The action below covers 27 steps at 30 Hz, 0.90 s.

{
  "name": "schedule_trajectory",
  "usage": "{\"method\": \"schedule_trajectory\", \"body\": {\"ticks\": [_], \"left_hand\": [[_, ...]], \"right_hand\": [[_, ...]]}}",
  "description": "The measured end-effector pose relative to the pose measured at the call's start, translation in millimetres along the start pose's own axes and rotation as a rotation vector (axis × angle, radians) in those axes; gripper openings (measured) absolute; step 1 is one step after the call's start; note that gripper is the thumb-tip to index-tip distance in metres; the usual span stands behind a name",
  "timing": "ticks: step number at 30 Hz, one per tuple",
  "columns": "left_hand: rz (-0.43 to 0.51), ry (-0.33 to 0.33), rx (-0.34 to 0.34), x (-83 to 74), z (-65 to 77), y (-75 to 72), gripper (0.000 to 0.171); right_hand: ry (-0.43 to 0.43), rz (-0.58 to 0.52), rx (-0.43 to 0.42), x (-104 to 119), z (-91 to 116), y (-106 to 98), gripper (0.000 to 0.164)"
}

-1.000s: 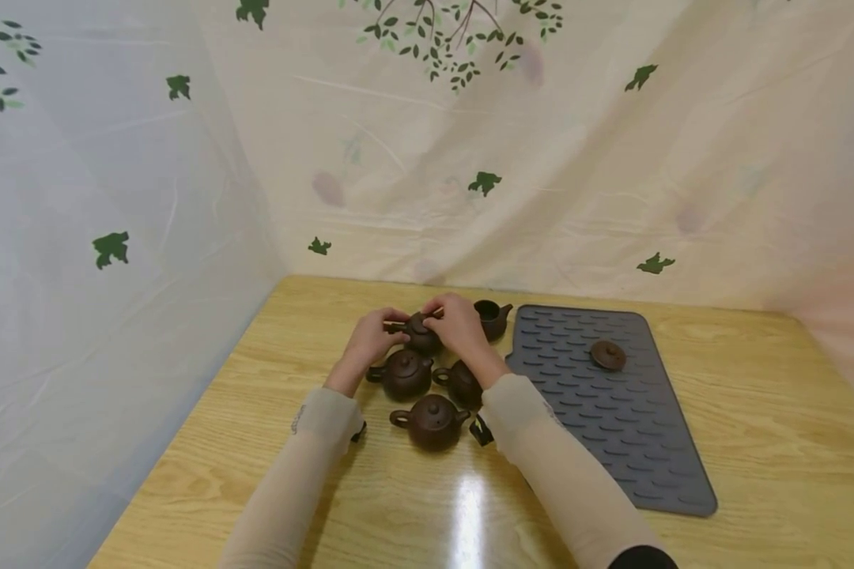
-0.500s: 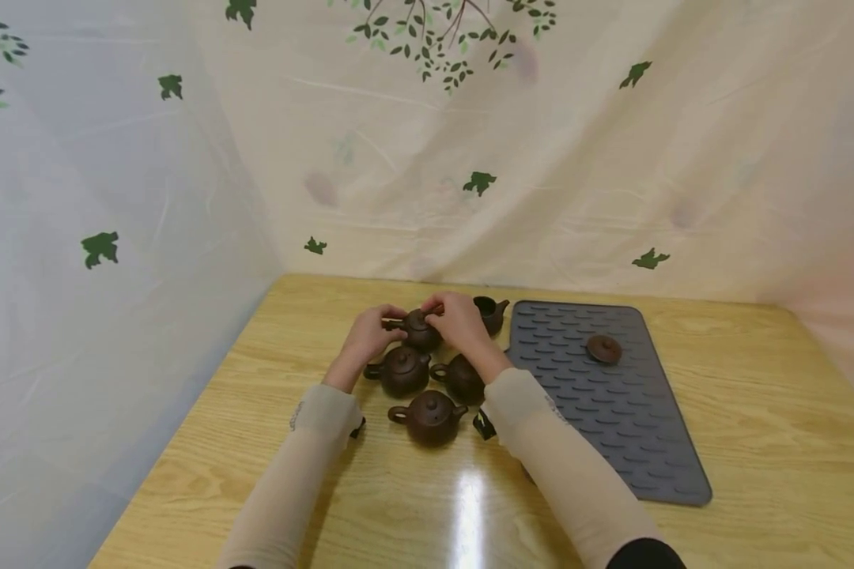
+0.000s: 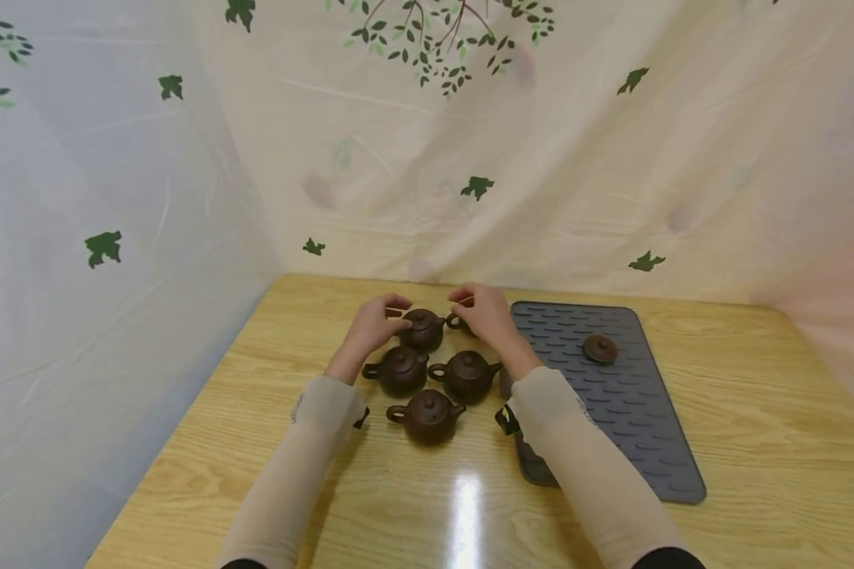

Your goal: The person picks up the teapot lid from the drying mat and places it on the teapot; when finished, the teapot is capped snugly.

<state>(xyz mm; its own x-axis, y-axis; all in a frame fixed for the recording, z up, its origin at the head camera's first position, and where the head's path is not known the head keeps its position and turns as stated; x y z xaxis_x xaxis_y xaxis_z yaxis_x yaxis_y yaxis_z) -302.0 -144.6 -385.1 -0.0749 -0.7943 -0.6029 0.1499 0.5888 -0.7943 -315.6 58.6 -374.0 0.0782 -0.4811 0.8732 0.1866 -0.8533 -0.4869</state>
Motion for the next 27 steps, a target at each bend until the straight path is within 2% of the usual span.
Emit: {"method": "schedule_trajectory", "body": {"ticks": [7, 17, 27], "left_hand": [[0.006, -0.001, 0.004, -12.6, -5.6, -1.0, 0.036], [0.064, 0.06, -0.039, -31.2, -16.2, 6.9, 0.038], [0.104, 0.113, -0.026, -44.4, -18.5, 14.1, 0.034]], "right_hand": [[-0.012, -0.017, -0.04, -13, 4, -28, 0.022], [-0.015, -0.028, -0.078, -28, 15, -62, 0.025], [-0.008, -0.024, -0.132, -49, 29, -98, 0.027]]}}
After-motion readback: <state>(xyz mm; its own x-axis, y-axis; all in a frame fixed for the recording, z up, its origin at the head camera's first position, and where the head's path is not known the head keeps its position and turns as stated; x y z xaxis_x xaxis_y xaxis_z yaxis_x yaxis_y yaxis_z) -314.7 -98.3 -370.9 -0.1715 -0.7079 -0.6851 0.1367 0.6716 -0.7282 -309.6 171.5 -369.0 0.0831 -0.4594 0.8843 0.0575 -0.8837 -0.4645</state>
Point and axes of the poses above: each hand's wrist, its own z-axis away from the middle knuckle, its own y-axis out of the palm, x = y × z, the point moved 3 cm from there along -z, towards the middle knuckle, and after that the axes turned 13 degrees about -z, right-handed, at the moved point
